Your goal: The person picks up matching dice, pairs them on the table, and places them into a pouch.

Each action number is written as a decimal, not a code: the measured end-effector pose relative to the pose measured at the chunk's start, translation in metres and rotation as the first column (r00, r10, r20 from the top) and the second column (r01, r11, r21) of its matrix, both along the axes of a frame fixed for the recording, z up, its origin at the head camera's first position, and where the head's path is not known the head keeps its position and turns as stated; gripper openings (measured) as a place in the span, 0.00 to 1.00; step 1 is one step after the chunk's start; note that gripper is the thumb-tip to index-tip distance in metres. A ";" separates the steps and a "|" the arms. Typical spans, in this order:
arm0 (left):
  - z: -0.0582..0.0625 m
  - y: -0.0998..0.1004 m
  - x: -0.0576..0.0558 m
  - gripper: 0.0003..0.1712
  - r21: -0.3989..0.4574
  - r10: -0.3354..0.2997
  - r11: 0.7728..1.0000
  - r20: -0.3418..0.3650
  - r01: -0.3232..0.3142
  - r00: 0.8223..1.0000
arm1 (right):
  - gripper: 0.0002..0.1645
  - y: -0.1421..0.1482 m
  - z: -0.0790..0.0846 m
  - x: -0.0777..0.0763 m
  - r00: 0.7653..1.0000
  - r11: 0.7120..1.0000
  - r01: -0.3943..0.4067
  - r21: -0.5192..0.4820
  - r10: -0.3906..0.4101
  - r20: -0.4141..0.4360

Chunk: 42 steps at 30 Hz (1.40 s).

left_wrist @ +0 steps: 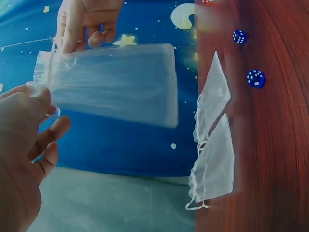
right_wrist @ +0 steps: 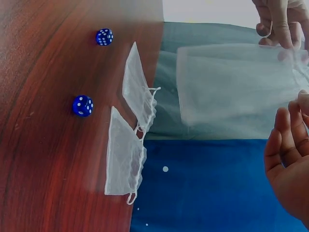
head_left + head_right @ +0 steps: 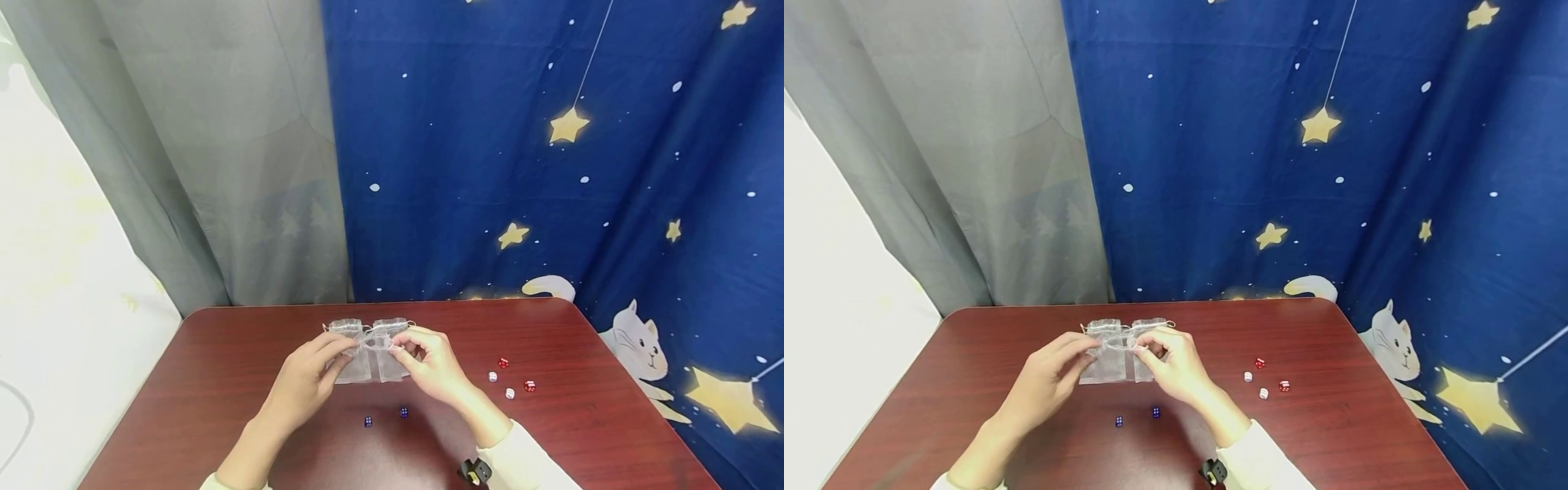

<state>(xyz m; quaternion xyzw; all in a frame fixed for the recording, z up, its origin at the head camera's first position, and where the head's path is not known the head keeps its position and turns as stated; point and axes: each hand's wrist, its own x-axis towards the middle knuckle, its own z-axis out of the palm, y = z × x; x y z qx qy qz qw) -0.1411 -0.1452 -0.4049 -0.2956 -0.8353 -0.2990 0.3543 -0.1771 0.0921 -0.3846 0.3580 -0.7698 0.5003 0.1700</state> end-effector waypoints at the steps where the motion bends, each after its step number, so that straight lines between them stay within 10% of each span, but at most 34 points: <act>1: 0.000 -0.001 0.000 0.15 -0.001 -0.009 1.000 0.003 0.009 1.000 | 0.05 0.000 -0.005 -0.003 1.000 1.000 0.001 0.002 -0.001 0.003; 14: 0.011 -0.006 -0.002 0.16 0.038 -0.102 0.994 -0.044 0.103 0.994 | 0.04 -0.002 -0.030 -0.013 0.998 0.999 -0.039 0.004 0.039 0.051; 33: 0.012 -0.010 -0.008 0.17 0.094 -0.001 0.996 -0.059 0.007 0.998 | 0.18 0.000 -0.048 -0.011 0.992 0.996 0.018 -0.084 -0.007 0.124; 42: 0.012 -0.013 -0.009 0.18 0.085 0.024 0.996 -0.058 -0.019 0.998 | 0.03 -0.003 -0.082 -0.012 0.998 0.991 -0.001 0.134 -0.007 0.057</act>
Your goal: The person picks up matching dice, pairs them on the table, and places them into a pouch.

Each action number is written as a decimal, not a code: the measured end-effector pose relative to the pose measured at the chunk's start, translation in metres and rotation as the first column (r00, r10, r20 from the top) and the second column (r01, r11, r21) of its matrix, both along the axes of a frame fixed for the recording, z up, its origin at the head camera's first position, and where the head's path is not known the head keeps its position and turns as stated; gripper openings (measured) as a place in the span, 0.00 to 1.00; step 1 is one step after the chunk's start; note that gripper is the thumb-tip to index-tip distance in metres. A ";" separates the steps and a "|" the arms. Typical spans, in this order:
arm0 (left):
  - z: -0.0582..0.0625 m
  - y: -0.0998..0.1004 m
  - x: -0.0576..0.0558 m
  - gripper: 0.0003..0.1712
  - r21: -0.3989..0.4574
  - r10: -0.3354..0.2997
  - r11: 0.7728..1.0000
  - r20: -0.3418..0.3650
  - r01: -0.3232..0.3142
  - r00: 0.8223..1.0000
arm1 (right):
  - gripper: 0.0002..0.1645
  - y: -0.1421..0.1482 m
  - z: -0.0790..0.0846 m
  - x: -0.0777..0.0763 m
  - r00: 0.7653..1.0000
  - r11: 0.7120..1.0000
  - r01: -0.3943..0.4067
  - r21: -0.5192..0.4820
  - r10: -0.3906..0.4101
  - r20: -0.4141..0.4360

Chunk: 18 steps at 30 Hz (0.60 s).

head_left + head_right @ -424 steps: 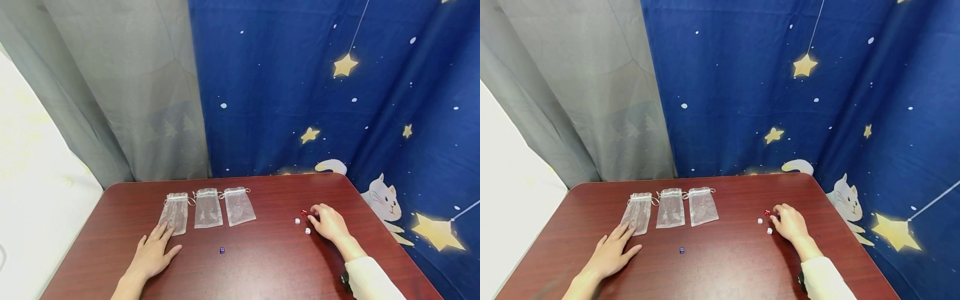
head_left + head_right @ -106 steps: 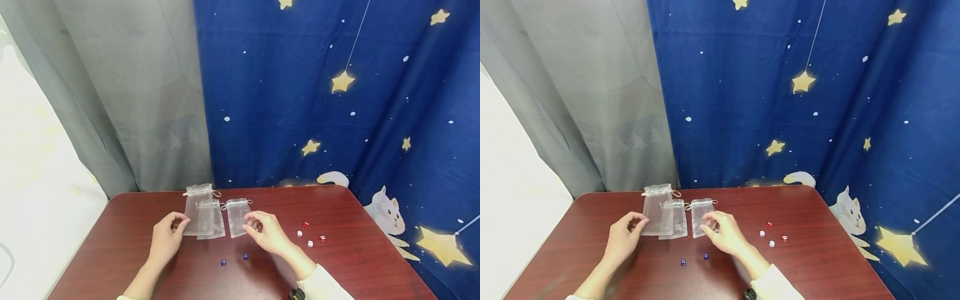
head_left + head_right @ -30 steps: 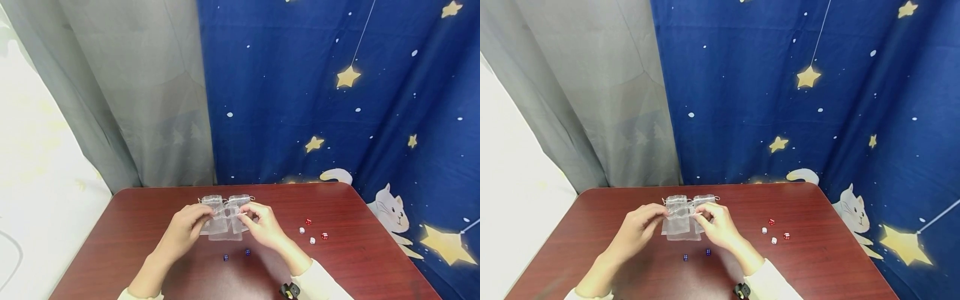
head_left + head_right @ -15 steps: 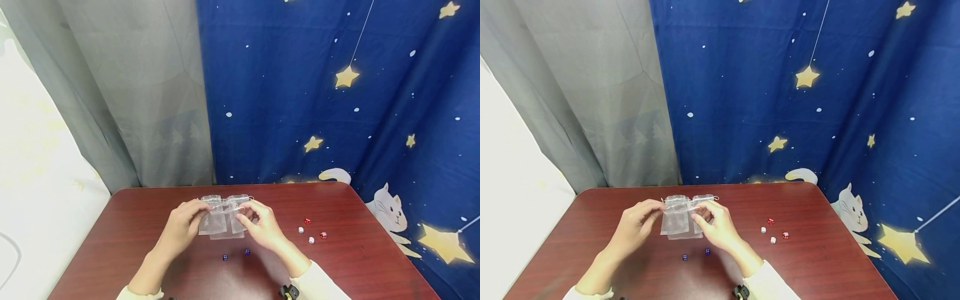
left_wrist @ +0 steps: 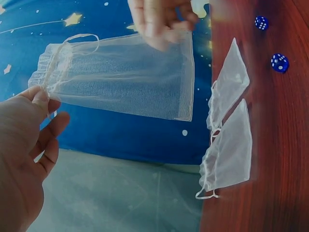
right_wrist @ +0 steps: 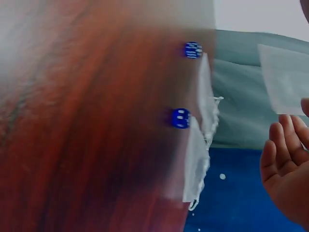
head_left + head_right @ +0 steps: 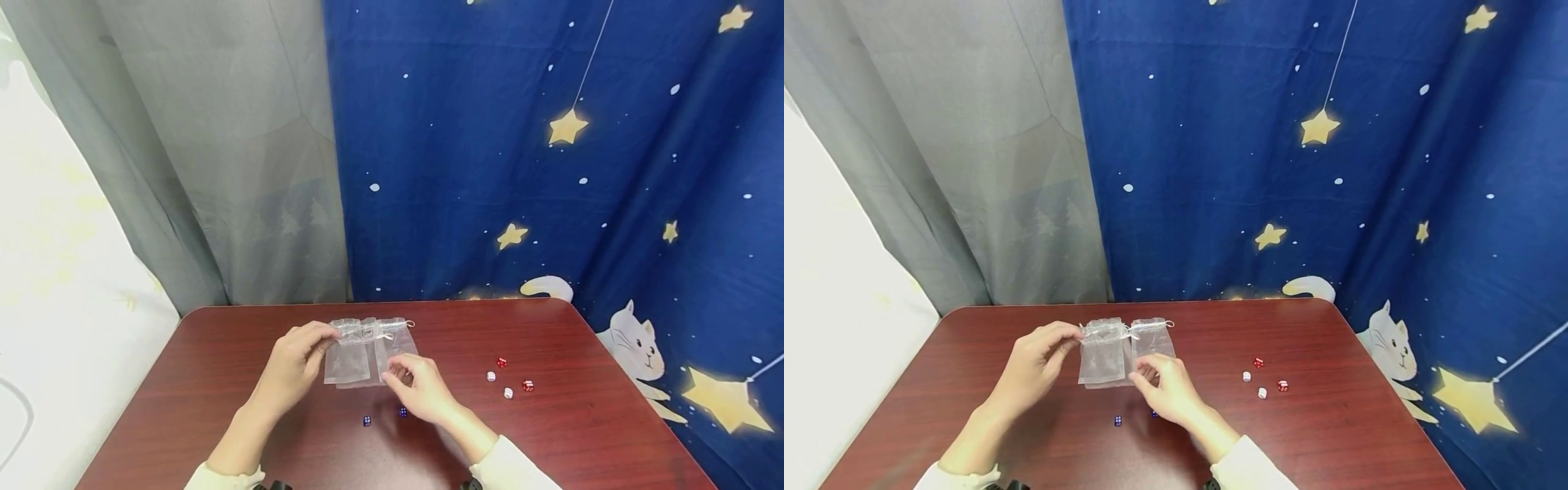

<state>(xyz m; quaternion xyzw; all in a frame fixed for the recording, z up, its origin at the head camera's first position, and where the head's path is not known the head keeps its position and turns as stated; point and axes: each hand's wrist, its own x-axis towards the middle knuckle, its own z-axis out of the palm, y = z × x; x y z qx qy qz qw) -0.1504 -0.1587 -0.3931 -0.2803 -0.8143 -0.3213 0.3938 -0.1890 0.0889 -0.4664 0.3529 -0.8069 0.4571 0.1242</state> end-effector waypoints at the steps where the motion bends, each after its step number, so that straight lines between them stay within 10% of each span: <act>1: 0.000 0.000 0.000 0.18 -0.003 0.001 1.000 -0.001 -0.001 1.000 | 0.05 -0.001 -0.003 0.000 1.000 0.999 -0.004 0.033 0.005 -0.020; 10: -0.001 -0.001 0.000 0.17 -0.012 0.001 1.000 0.002 -0.001 1.000 | 0.11 -0.011 -0.023 0.004 0.999 0.962 -0.039 0.272 0.043 -0.012; 18: -0.002 -0.001 0.001 0.18 -0.008 -0.010 1.000 -0.003 0.010 1.000 | 0.26 -0.017 -0.027 0.007 0.989 0.842 -0.065 0.535 0.126 -0.078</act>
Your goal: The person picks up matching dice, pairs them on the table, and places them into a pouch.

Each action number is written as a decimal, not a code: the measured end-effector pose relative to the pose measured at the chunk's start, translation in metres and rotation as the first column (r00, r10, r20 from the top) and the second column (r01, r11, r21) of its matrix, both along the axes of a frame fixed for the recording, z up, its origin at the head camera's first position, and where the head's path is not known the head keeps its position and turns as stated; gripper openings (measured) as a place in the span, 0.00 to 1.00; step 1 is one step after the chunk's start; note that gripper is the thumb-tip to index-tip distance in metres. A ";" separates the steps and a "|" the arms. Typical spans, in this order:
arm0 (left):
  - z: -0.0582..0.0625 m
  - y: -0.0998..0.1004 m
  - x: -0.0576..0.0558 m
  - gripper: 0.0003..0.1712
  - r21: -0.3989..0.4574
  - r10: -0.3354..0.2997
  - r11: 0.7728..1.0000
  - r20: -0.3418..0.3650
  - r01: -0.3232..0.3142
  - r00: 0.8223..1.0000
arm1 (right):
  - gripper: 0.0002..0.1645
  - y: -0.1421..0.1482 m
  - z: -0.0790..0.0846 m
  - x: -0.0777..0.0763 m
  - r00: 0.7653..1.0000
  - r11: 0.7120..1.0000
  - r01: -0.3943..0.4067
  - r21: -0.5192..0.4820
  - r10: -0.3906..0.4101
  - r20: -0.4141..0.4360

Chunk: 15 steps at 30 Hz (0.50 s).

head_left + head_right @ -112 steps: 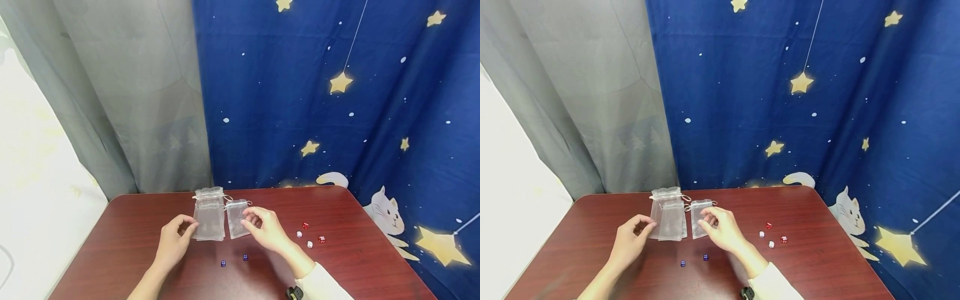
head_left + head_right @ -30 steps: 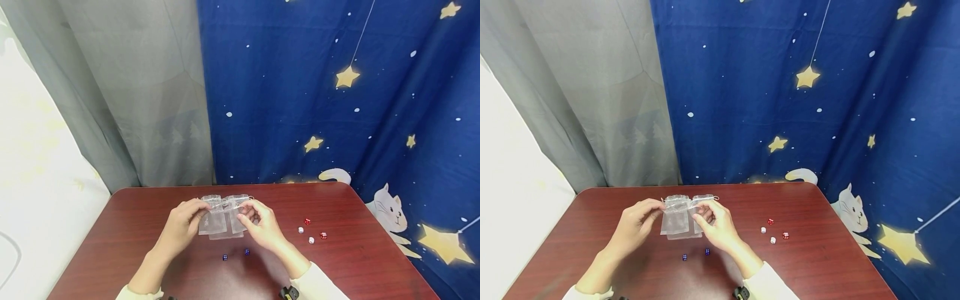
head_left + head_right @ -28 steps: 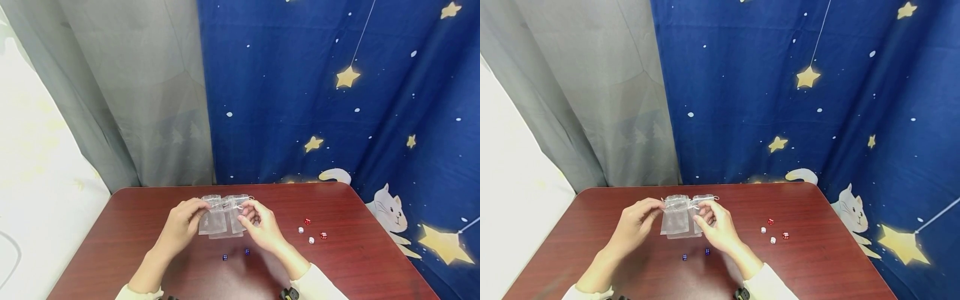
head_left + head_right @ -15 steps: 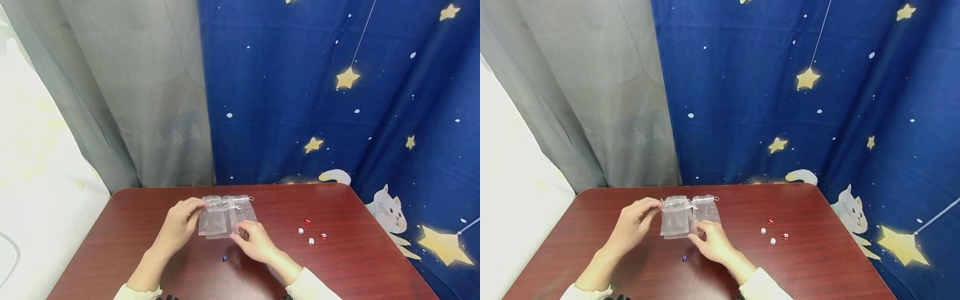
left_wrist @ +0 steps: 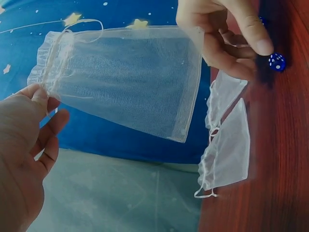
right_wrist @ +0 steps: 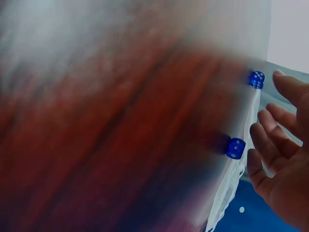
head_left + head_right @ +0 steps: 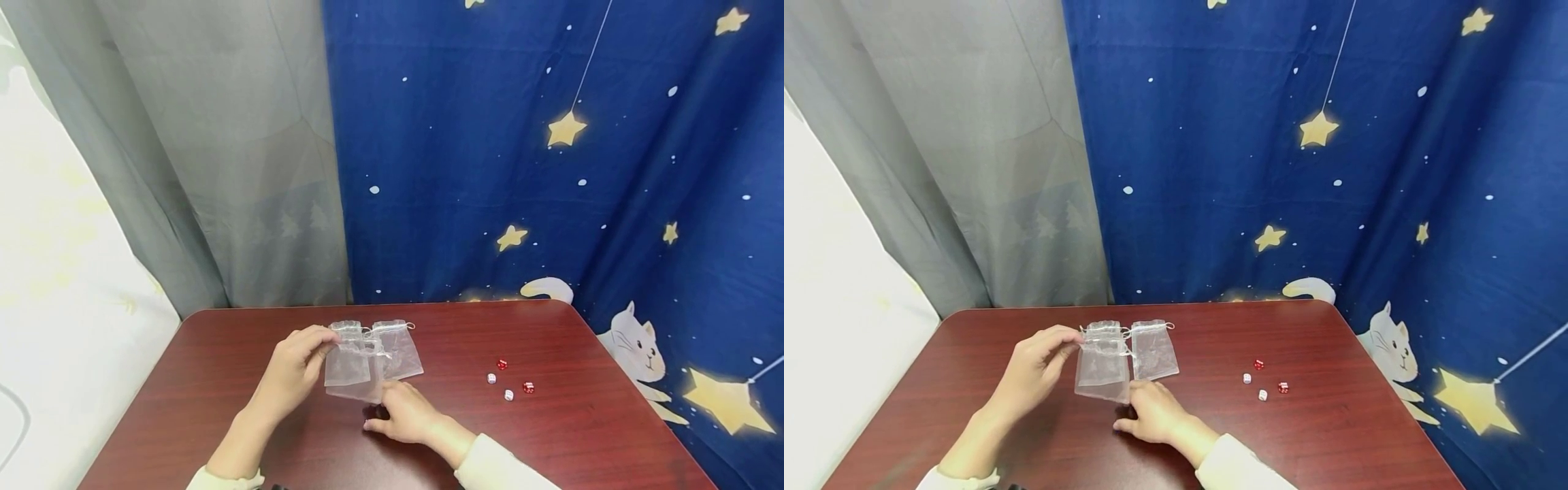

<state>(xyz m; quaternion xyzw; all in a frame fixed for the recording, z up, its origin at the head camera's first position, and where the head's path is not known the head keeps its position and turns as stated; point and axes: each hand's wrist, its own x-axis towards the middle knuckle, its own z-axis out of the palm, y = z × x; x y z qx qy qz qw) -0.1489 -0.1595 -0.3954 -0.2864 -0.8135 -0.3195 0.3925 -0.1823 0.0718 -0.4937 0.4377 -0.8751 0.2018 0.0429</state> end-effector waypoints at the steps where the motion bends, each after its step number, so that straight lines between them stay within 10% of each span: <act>1: 0.000 0.000 0.000 0.18 0.000 -0.002 1.000 -0.001 0.002 1.000 | 0.27 -0.001 0.000 0.000 1.000 1.000 -0.005 0.019 0.005 -0.013; 15: -0.006 -0.003 -0.001 0.17 -0.008 -0.005 1.000 -0.012 0.005 1.000 | 0.14 -0.007 -0.001 0.002 0.994 0.991 -0.003 0.132 0.018 -0.110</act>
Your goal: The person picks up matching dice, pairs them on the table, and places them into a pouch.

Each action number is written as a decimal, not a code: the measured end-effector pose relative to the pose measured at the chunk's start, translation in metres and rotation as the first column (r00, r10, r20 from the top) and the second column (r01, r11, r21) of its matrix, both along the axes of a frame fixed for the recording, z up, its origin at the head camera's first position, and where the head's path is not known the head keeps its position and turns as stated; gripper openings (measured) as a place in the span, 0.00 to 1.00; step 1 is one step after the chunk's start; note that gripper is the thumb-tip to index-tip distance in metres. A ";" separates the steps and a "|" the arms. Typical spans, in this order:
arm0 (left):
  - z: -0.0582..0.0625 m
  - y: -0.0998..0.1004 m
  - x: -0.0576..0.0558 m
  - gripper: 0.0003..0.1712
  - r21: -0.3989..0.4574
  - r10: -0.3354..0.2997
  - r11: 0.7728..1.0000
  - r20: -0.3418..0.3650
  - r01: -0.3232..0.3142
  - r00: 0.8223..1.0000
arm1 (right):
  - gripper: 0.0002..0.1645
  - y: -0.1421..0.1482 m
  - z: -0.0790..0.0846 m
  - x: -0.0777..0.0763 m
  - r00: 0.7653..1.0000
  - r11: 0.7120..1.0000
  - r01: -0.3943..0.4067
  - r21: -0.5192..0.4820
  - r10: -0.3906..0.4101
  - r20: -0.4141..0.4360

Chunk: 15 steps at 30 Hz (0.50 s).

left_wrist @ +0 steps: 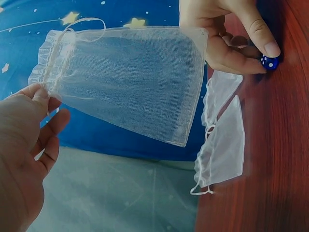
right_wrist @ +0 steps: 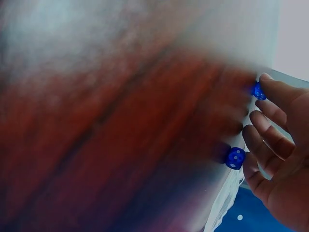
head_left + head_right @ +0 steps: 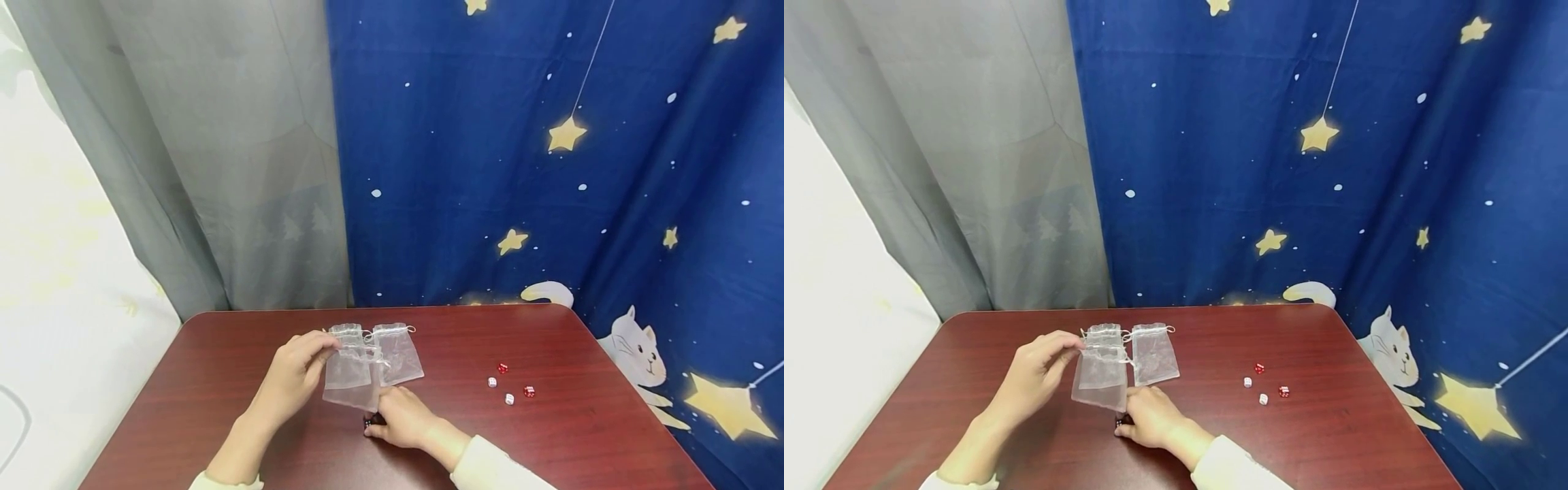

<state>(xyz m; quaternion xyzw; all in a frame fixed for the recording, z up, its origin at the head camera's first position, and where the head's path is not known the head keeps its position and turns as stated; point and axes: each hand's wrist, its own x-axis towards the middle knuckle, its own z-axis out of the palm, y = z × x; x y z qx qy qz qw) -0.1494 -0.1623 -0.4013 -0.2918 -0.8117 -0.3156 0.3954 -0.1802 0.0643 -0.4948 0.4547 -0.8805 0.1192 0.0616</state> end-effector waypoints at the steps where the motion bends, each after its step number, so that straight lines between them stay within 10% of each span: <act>1: 0.000 0.000 0.000 0.17 0.001 -0.002 1.000 -0.002 0.002 1.000 | 0.14 0.000 0.000 0.000 1.000 1.000 0.000 0.003 0.000 -0.005; 15: -0.002 -0.004 0.000 0.17 -0.023 0.012 1.000 0.021 -0.012 1.000 | 0.11 0.010 0.012 -0.005 1.000 0.992 -0.019 -0.128 0.021 0.017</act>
